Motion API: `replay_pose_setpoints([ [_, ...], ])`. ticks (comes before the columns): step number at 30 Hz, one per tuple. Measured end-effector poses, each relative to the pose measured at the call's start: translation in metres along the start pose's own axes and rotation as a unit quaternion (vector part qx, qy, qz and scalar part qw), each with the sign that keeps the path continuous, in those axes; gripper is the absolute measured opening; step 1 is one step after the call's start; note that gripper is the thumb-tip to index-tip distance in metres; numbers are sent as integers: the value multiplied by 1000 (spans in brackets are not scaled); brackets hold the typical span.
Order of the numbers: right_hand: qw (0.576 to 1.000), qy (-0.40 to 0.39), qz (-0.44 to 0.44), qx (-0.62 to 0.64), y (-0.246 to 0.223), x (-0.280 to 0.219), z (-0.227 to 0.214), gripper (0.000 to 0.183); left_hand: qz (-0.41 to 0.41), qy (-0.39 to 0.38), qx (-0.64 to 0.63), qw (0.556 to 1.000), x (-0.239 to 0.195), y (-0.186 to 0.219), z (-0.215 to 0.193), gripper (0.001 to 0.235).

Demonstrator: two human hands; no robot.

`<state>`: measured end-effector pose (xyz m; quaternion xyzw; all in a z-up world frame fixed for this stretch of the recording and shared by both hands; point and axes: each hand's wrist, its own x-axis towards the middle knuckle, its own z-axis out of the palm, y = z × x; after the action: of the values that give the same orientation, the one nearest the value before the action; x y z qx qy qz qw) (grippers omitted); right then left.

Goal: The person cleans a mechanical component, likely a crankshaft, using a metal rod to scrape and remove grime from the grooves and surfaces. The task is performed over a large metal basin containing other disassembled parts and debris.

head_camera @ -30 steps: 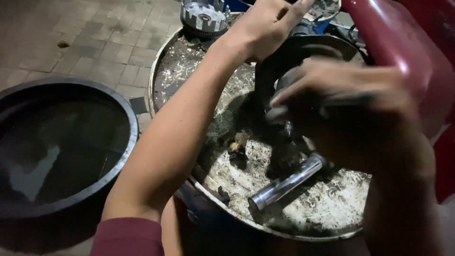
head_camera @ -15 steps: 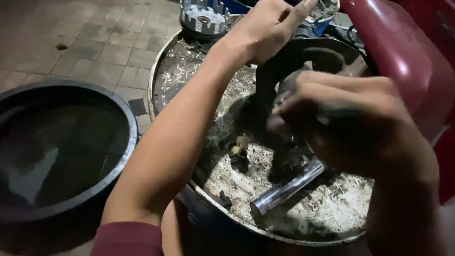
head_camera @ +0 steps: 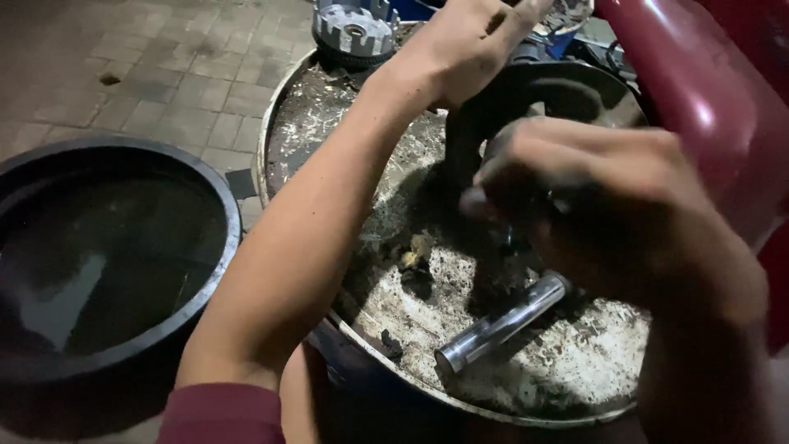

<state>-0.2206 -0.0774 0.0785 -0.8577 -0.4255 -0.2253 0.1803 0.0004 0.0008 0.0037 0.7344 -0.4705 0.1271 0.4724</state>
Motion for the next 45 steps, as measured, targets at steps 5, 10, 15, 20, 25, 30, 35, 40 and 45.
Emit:
replay_pose_setpoints([
  [5,999,31,-28,7,0,2,1,16,63,28,-14,998,6,-21,11,72],
  [10,998,-20,-55,-13,19,-8,-2,13,70,19,-9,997,-3,-12,7,58],
  [15,997,-51,28,43,16,-12,0,29,-17,-18,7,1000,-4,-4,0,59],
  [20,997,21,36,69,15,-19,-3,5,-82,-45,-29,995,-4,17,-8,56],
  [25,998,63,-20,16,39,-24,-2,11,-47,-16,19,999,-4,7,-8,52],
  [30,976,181,79,-89,42,-57,3,18,3,24,47,999,-35,33,-49,44],
  [35,954,154,87,-242,48,-60,-6,26,262,102,47,959,-85,80,-69,13],
  [40,970,186,29,-151,30,-40,14,17,252,66,92,961,-109,115,-47,41],
  [45,958,207,72,-184,33,-57,17,26,264,84,91,957,-110,113,-43,22],
])
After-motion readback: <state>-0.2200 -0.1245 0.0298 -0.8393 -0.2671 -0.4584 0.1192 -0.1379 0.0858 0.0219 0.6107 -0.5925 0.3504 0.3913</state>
